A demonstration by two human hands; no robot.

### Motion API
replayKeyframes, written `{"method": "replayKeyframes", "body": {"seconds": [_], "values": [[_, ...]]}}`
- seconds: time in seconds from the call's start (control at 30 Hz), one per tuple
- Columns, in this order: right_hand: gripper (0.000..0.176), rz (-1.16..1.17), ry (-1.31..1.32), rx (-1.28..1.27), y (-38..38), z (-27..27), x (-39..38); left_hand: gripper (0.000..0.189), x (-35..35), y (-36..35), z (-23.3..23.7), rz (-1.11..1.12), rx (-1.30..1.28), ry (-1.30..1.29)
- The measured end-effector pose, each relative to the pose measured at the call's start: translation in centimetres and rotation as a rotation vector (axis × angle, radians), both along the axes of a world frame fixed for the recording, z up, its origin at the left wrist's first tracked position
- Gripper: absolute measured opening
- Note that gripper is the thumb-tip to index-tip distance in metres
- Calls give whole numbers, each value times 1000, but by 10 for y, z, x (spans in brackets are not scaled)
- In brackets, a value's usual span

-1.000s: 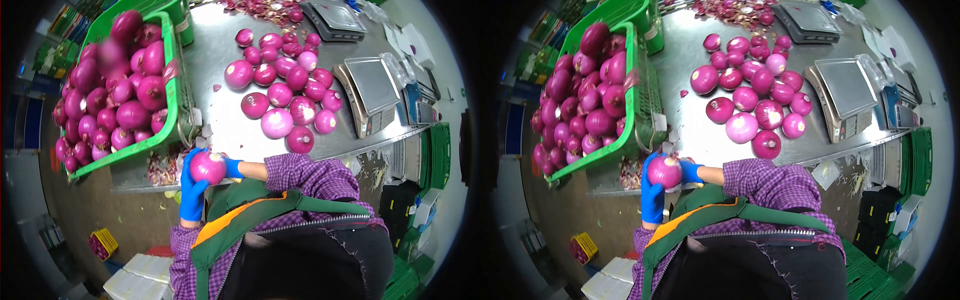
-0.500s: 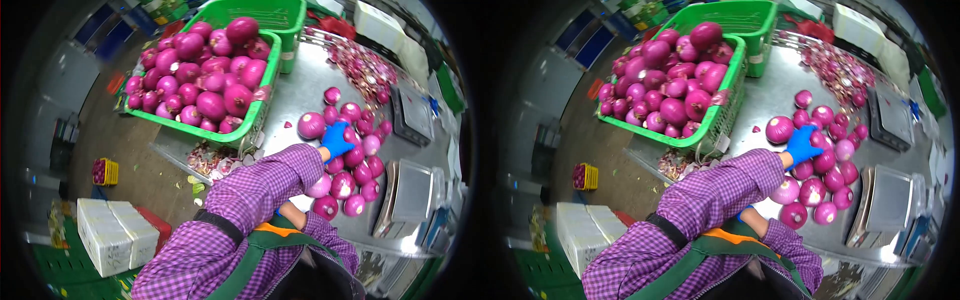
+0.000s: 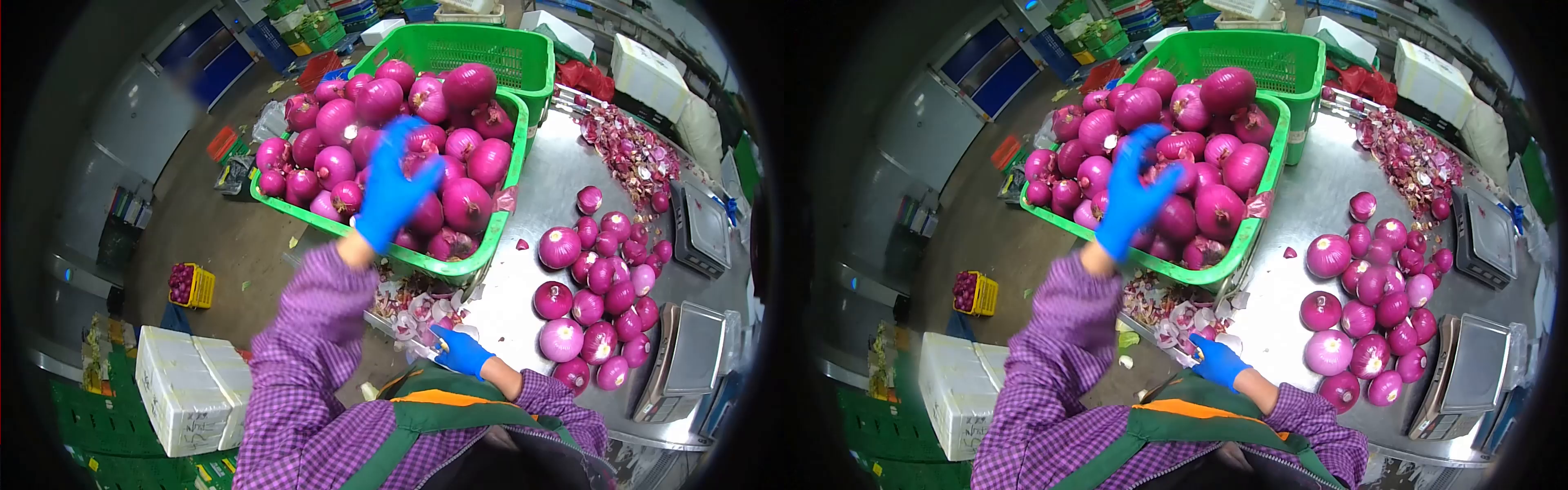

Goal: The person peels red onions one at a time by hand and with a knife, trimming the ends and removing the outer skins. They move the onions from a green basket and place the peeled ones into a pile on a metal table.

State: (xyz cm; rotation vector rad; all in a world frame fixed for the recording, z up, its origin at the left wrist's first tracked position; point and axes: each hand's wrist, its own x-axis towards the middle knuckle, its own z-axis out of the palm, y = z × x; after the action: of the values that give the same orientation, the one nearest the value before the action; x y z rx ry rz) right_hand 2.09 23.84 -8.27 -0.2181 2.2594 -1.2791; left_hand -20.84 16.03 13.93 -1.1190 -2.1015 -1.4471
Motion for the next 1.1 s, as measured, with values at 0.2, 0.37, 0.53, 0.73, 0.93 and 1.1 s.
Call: {"method": "replayKeyframes", "body": {"seconds": [0.2, 0.37, 0.53, 0.73, 0.93, 1.1], "values": [[64, 74, 164, -94, -32, 0, -18, 93, -192, -35, -1, 432, -511, -7], [62, 12, 135, -15, -32, 3, -23, 99, -209, -26, 12, 442, -730, -90], [52, -117, 260, -126, -19, 15, -24, 77, -198, -43, 15, 100, -94, -431], [46, -208, 211, -175, -22, 27, -24, 85, -78, -122, 37, -476, 868, -852], [27, -393, 448, -466, -48, 66, -37, 87, 54, -212, -20, -506, 1148, -971], [49, -331, 728, -336, -73, 98, -50, 88, 136, -240, -85, -134, 1101, -1133]]}}
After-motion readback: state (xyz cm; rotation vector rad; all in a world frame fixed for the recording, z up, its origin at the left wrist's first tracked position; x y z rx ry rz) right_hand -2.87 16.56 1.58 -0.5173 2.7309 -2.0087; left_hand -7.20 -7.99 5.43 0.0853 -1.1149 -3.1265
